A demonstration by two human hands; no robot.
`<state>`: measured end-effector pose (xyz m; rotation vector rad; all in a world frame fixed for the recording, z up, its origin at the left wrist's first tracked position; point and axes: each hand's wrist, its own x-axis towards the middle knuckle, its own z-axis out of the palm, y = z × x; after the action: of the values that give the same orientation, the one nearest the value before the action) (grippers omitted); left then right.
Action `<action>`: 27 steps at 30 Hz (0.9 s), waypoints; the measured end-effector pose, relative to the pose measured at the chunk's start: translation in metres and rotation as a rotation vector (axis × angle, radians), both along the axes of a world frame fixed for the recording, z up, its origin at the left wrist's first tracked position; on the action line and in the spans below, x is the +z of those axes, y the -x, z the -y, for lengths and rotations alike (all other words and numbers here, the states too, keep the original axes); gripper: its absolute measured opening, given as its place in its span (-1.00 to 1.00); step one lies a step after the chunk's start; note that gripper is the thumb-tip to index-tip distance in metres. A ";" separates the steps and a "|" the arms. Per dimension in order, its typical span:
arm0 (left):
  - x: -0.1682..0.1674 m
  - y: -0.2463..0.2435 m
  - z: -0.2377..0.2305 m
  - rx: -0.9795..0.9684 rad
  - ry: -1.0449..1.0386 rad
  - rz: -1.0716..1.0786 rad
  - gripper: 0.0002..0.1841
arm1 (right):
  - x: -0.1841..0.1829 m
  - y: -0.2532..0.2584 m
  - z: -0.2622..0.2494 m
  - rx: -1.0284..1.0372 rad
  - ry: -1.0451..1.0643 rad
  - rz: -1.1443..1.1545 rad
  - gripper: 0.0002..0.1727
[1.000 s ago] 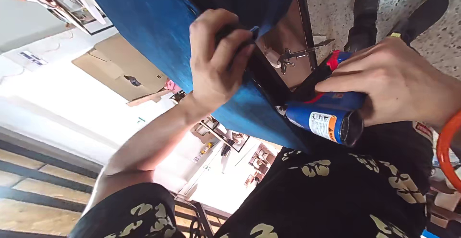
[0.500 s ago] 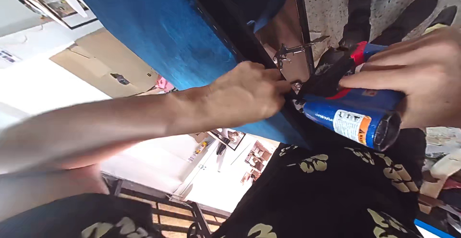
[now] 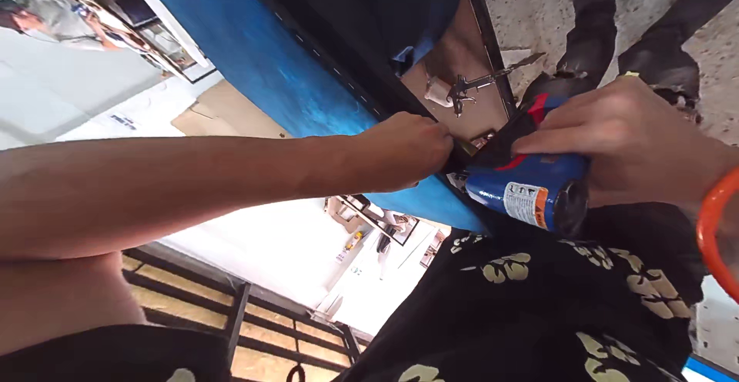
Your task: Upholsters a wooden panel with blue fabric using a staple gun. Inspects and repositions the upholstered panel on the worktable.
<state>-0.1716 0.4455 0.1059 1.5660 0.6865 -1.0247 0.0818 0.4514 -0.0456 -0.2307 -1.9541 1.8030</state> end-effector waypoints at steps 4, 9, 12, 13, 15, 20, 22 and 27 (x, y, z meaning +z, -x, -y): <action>-0.002 -0.001 -0.005 0.016 -0.014 -0.036 -0.82 | 0.006 0.022 -0.011 0.045 -0.103 0.028 -0.70; 0.000 0.020 -0.004 0.239 -0.091 -0.164 -0.96 | 0.011 0.041 -0.020 0.119 -0.190 0.051 -0.72; 0.000 0.026 -0.002 0.315 -0.122 -0.160 -0.89 | 0.010 0.047 -0.027 0.149 -0.203 0.056 -0.71; 0.000 0.027 -0.001 0.321 -0.126 -0.155 -0.89 | 0.010 0.049 -0.028 0.163 -0.202 0.062 -0.72; -0.001 0.029 0.001 0.325 -0.125 -0.136 -0.88 | 0.009 0.051 -0.031 0.167 -0.193 0.060 -0.73; -0.003 0.036 0.004 0.347 -0.143 -0.079 -0.86 | 0.010 0.058 -0.037 0.159 -0.170 0.045 -0.72; -0.005 0.040 0.005 0.357 -0.185 -0.058 -0.84 | 0.011 0.063 -0.041 0.159 -0.169 0.055 -0.71; -0.007 0.065 0.008 0.434 -0.624 0.050 -0.79 | 0.009 0.071 -0.048 0.198 -0.172 0.056 -0.75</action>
<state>-0.2362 0.4370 0.0988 1.8381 1.3301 -0.4591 0.0110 0.4998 -0.0362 -0.0331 -2.2255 1.7501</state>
